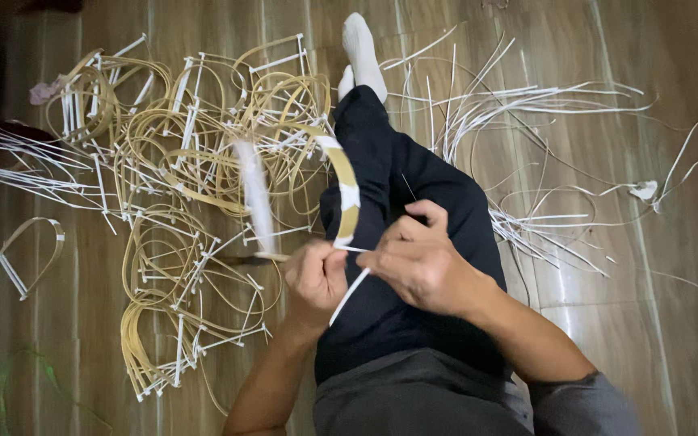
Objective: The person sits on the floor and assembles small craft frames by wrapping white plastic zip ties around bundles of thin wooden strips. They tighten the ties by hand, use scissors to trim the excess tails, and repeat the process for multiple units.
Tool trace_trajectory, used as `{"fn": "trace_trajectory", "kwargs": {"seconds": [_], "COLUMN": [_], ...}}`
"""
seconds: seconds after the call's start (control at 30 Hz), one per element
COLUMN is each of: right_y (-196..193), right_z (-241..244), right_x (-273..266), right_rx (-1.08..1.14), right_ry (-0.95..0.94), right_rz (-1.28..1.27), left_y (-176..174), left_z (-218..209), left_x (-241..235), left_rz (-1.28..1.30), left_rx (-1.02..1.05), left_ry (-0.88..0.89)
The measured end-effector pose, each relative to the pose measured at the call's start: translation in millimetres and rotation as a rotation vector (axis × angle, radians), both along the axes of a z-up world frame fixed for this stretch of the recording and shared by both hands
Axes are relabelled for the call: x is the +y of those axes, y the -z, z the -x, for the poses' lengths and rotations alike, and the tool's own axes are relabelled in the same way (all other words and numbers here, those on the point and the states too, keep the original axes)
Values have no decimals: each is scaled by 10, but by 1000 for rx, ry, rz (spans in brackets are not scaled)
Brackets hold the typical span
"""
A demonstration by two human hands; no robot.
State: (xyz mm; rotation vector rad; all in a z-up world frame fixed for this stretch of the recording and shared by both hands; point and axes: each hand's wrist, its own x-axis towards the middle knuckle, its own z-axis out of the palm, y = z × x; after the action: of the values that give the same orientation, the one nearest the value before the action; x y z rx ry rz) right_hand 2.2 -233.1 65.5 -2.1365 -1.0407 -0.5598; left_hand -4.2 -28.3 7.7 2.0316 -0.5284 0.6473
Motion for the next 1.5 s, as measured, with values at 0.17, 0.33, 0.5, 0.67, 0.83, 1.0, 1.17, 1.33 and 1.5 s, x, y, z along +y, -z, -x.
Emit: {"fn": "trace_trajectory", "kwargs": {"seconds": [0.17, 0.33, 0.5, 0.67, 0.83, 1.0, 1.17, 1.33, 1.5], "right_y": [156, 146, -111, -61, 252, 442, 551, 467, 199], "right_z": [-132, -63, 68, 8, 13, -85, -425, -502, -330], "right_x": [-9, -2, -246, -222, -65, -159, -76, 52, 52], "right_rx": [15, 95, 295, 362, 479, 536, 155, 132, 285], "right_ry": [-20, -26, -92, 33, 14, 6, -181, -179, -3], "right_rz": [-23, 19, 31, -86, -217, -224, -238, -320, -90], "left_y": [167, 356, 216, 133, 153, -12, -45, -59, -139], "left_z": [147, -12, -276, -47, 94, 125, 260, 122, 150], "left_x": [-109, -39, 290, 18, -106, -42, -235, -137, -44], "left_rz": [721, 695, 705, 668, 415, 571, 785, 819, 426], "left_rx": [569, 485, 414, 460, 442, 506, 1092, 1162, 626], "left_ry": [204, 152, -122, 79, 66, 223, 845, 953, 663]}}
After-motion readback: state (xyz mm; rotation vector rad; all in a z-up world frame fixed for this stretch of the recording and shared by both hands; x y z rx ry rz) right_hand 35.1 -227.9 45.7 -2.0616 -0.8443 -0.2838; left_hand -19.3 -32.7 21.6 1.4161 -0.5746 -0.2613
